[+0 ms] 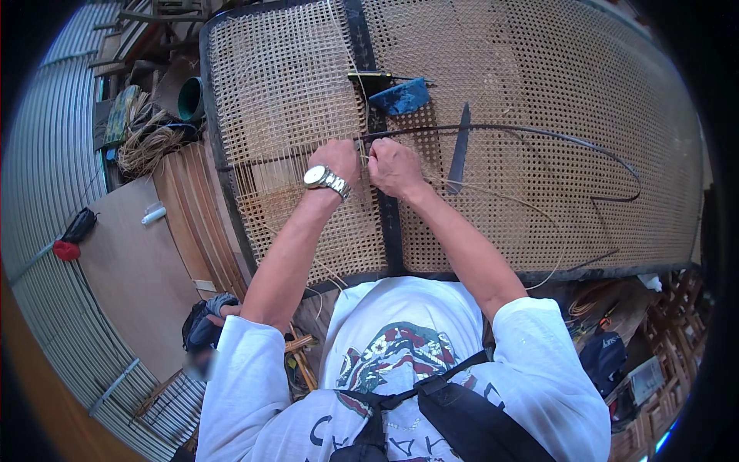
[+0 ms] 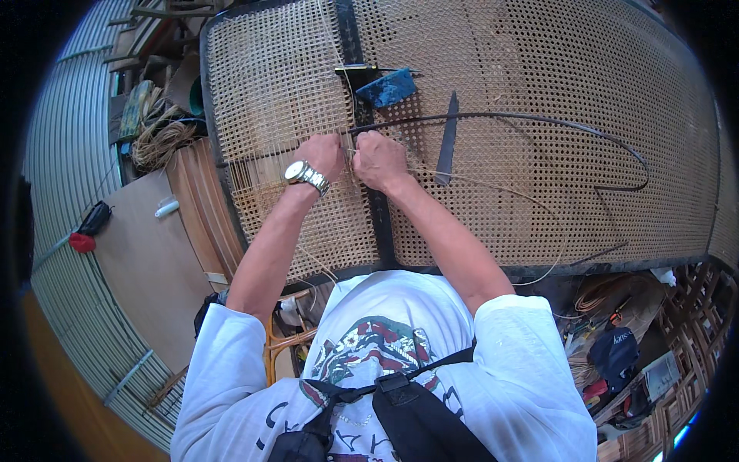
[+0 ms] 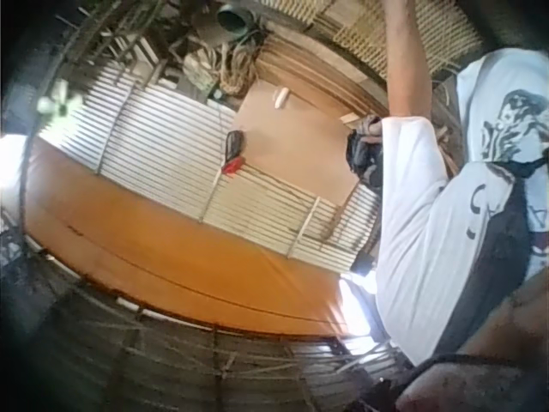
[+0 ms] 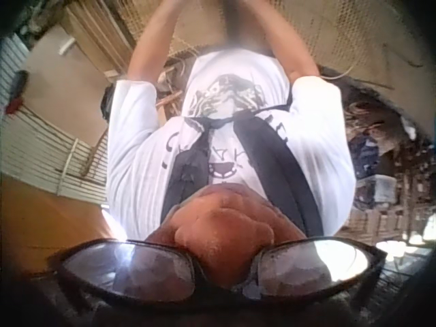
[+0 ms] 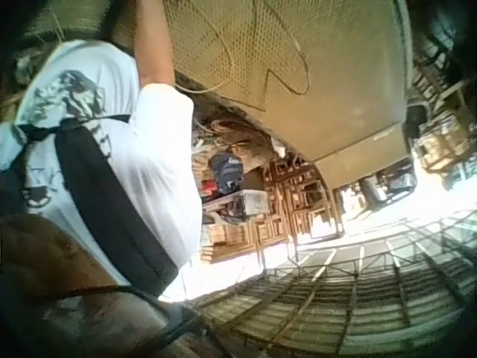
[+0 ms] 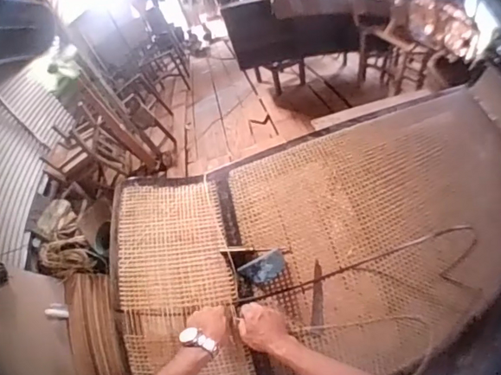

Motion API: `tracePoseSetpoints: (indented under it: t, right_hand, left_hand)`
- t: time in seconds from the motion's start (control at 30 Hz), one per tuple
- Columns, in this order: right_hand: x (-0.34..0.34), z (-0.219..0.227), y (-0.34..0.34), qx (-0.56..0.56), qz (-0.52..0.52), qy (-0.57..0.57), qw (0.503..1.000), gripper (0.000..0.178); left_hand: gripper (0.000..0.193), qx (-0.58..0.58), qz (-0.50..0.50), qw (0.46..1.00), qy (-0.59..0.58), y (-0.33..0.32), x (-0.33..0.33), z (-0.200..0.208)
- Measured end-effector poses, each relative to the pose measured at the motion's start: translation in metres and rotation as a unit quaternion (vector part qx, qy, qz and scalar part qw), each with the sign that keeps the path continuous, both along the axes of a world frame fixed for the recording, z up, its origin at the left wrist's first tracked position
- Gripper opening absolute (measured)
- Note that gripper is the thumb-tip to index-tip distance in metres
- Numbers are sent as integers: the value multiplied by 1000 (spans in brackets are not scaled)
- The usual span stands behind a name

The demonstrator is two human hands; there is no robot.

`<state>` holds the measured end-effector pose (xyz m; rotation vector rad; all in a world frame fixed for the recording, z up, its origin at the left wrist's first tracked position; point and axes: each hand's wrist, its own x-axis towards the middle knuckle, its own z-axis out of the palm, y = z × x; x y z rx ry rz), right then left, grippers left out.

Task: Weaving rattan or bamboo strips into a furniture frame or mat.

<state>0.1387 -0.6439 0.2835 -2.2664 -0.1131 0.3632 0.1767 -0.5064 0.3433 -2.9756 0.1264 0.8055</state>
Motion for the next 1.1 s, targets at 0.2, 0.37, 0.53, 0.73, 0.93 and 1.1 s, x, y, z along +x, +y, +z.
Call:
tracePoseSetpoints:
  t: [0.2,0.37,0.53,0.73,0.93,1.1]
  right_hand:
    - [-1,1,1,-1,7,-1,1000,17]
    - [0,0,-1,-8,8,-15,1000,15]
    - [-2,-1,2,-18,13,-28,999,14]
    - [-3,-2,5,-29,14,-24,999,14]
    - [-5,-1,4,-24,3,-32,999,14]
    - [-5,-1,5,-25,7,-48,998,12]
  left_hand:
    - [18,-185,23,982,-16,38,-23,-29]
    - [19,-208,76,975,-22,36,-22,-18]
    - [20,-123,50,991,-5,24,-9,-4]
    - [21,-7,-11,1000,-4,13,-7,-8]
    - [20,-72,52,996,1,19,-12,3]
    - [24,-146,99,984,8,34,-17,-3]
